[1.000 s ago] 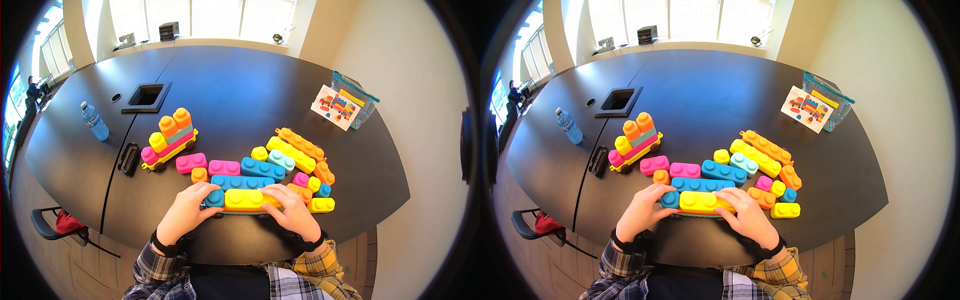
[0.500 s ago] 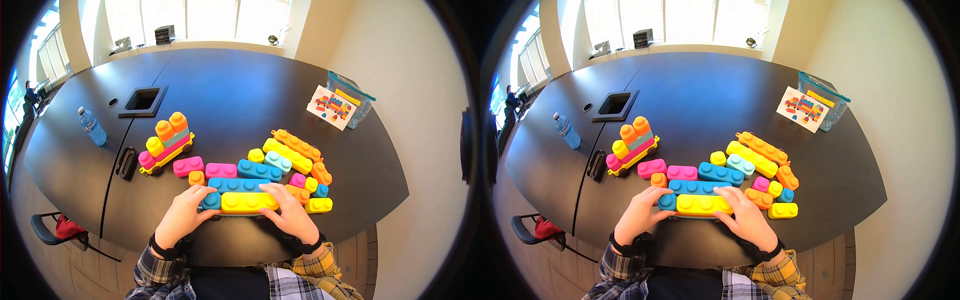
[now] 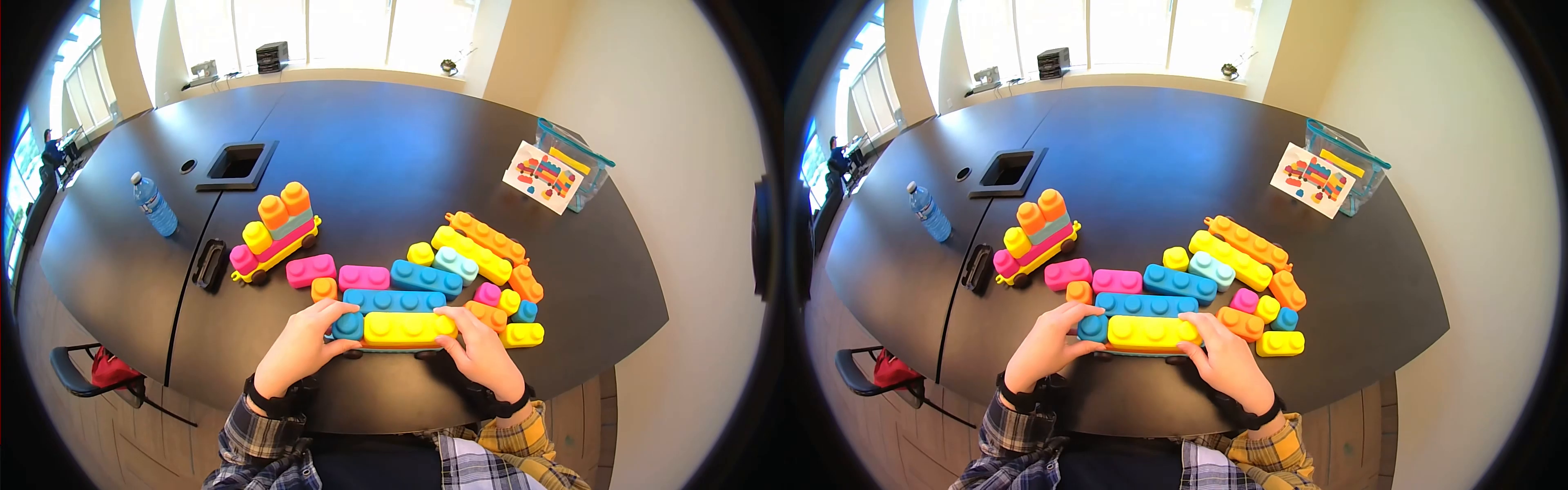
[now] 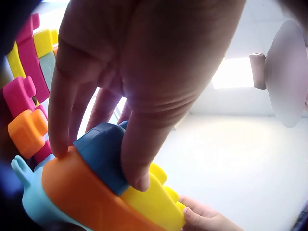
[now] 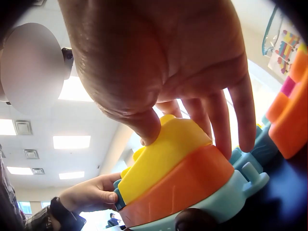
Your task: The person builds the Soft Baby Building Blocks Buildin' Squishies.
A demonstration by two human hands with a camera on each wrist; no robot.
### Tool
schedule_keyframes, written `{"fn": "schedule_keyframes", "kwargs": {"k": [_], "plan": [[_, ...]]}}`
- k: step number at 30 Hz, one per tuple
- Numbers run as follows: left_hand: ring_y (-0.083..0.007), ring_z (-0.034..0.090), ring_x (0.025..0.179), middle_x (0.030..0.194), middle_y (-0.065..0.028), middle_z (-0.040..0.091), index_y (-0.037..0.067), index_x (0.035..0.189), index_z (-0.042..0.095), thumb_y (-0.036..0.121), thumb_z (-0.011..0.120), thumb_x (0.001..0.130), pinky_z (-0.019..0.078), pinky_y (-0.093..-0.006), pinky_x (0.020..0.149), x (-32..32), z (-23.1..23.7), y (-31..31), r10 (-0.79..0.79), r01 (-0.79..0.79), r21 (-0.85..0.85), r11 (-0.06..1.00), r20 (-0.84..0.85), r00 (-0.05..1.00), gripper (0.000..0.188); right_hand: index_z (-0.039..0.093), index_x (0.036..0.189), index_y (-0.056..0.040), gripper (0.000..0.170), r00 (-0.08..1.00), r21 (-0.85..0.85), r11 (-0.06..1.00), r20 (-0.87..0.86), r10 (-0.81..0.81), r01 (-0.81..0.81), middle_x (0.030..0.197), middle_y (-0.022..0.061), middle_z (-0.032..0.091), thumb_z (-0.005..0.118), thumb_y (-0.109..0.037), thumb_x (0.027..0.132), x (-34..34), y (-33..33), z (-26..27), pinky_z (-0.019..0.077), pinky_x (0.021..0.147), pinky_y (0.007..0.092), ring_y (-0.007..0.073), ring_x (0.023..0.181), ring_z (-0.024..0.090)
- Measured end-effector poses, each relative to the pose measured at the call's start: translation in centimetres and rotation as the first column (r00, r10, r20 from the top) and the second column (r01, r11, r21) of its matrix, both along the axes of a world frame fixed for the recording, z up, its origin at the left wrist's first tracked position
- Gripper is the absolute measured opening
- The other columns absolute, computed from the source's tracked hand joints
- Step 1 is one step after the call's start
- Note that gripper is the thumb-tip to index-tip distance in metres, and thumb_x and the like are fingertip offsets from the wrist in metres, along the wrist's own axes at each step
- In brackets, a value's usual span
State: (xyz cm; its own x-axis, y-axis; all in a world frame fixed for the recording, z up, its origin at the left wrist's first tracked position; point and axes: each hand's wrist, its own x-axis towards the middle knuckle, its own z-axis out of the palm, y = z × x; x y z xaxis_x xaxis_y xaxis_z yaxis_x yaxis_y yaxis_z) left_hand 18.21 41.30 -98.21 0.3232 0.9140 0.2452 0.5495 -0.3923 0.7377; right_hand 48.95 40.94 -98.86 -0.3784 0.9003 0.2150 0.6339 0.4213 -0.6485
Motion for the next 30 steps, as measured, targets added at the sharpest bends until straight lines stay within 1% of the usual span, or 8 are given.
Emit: {"fn": "schedule_keyframes", "kwargs": {"k": [5, 6, 12, 15, 19, 23, 27, 30], "plan": [[-0.0354, 0.069, 0.107, 0.116, -0.0145, 0.070, 0.004, 0.128, 0.066, 0.013, 0.082, 0.086, 0.0568, -0.0409, 0.095, -1.7, 1.5, 1.1, -0.162, 0.158, -0.044, 0.987, -0.116, 0.980, 0.046, 0.059, 0.136, -0.0063, 0.040, 0.999, 0.015, 1.000, 0.040, -0.013, 0.012, 0.122, 0.0172, 0.067, 0.071, -0.016, 0.098, 0.1, -0.1, 0.0, 0.0544, 0.093, 0.0420, 0.0402, 0.110, 0.067], [-0.0376, 0.068, 0.108, 0.114, -0.0159, 0.071, 0.003, 0.128, 0.066, 0.011, 0.077, 0.089, 0.0542, -0.0423, 0.097, -2.6, 0.5, 2.1, -0.188, 0.193, 0.061, 0.979, -0.076, 0.979, 0.042, 0.059, 0.136, -0.0080, 0.040, 0.999, 0.080, 0.997, 0.053, -0.001, -0.004, 0.122, 0.0163, 0.067, 0.070, -0.019, 0.099, 0.2, 0.1, -0.4, 0.0557, 0.089, 0.0429, 0.0393, 0.106, 0.067], [-0.0387, 0.066, 0.113, 0.120, -0.0190, 0.070, 0.001, 0.126, 0.066, 0.011, 0.078, 0.087, 0.0521, -0.0447, 0.100, -5.9, -0.4, 7.4, 0.114, -0.073, 0.131, 0.989, -0.346, 0.931, 0.041, 0.059, 0.136, -0.0098, 0.040, 0.998, 0.120, 0.993, 0.065, 0.014, -0.022, 0.122, 0.0153, 0.067, 0.070, -0.023, 0.100, 0.2, 0.0, -0.5, 0.0573, 0.086, 0.0434, 0.0380, 0.103, 0.068], [-0.0405, 0.067, 0.109, 0.115, -0.0197, 0.070, 0.003, 0.127, 0.064, 0.012, 0.079, 0.085, 0.0539, -0.0473, 0.096, -6.8, -3.0, 8.8, 0.158, -0.042, 0.263, 0.964, -0.437, 0.886, 0.046, 0.058, 0.137, -0.0099, 0.041, 0.998, 0.139, 0.990, 0.058, 0.018, -0.026, 0.123, 0.0150, 0.067, 0.069, -0.023, 0.100, 0.3, -0.1, -0.8, 0.0576, 0.086, 0.0432, 0.0377, 0.104, 0.068], [-0.0409, 0.064, 0.113, 0.114, -0.0218, 0.068, 0.004, 0.127, 0.062, 0.010, 0.080, 0.083, 0.0535, -0.0490, 0.097, -7.1, -4.4, 10.1, 0.090, -0.079, 0.044, 0.996, -0.525, 0.846, 0.047, 0.058, 0.138, -0.0097, 0.041, 0.998, 0.139, 0.990, 0.062, 0.020, -0.029, 0.124, 0.0145, 0.067, 0.069, -0.023, 0.100, 0.1, -0.3, -0.9, 0.0581, 0.085, 0.0428, 0.0374, 0.104, 0.069], [-0.0405, 0.064, 0.115, 0.115, -0.0219, 0.067, 0.003, 0.125, 0.062, 0.008, 0.079, 0.083, 0.0538, -0.0487, 0.093, -7.3, -3.7, 9.4, 0.097, -0.073, 0.069, 0.995, -0.477, 0.873, 0.046, 0.058, 0.137, -0.0076, 0.042, 0.998, 0.068, 0.997, 0.052, 0.021, -0.025, 0.125, 0.0168, 0.066, 0.070, -0.018, 0.099, -0.1, -0.6, -0.5, 0.0553, 0.093, 0.0436, 0.0406, 0.110, 0.066], [-0.0336, 0.066, 0.111, 0.119, -0.0164, 0.066, 0.004, 0.128, 0.063, 0.004, 0.078, 0.079, 0.0531, -0.0401, 0.098, -5.3, 2.2, 5.3, 0.189, -0.139, 0.251, 0.958, -0.191, 0.963, 0.051, 0.058, 0.137, -0.0097, 0.042, 0.997, 0.138, 0.990, 0.069, 0.029, -0.039, 0.123, 0.0144, 0.067, 0.070, -0.024, 0.100, 0.0, -0.5, -0.9, 0.0581, 0.083, 0.0424, 0.0364, 0.102, 0.069], [-0.0293, 0.067, 0.109, 0.117, -0.0127, 0.067, 0.003, 0.127, 0.069, 0.003, 0.079, 0.074, 0.0531, -0.0383, 0.099, -3.3, 5.0, 2.5, -0.128, 0.128, 0.142, 0.982, -0.011, 0.992, 0.053, 0.058, 0.137, -0.0099, 0.042, 0.998, 0.130, 0.991, 0.059, 0.031, -0.038, 0.121, 0.0143, 0.067, 0.071, -0.023, 0.099, -0.1, -0.6, -0.7, 0.0579, 0.082, 0.0423, 0.0363, 0.101, 0.069]]}}
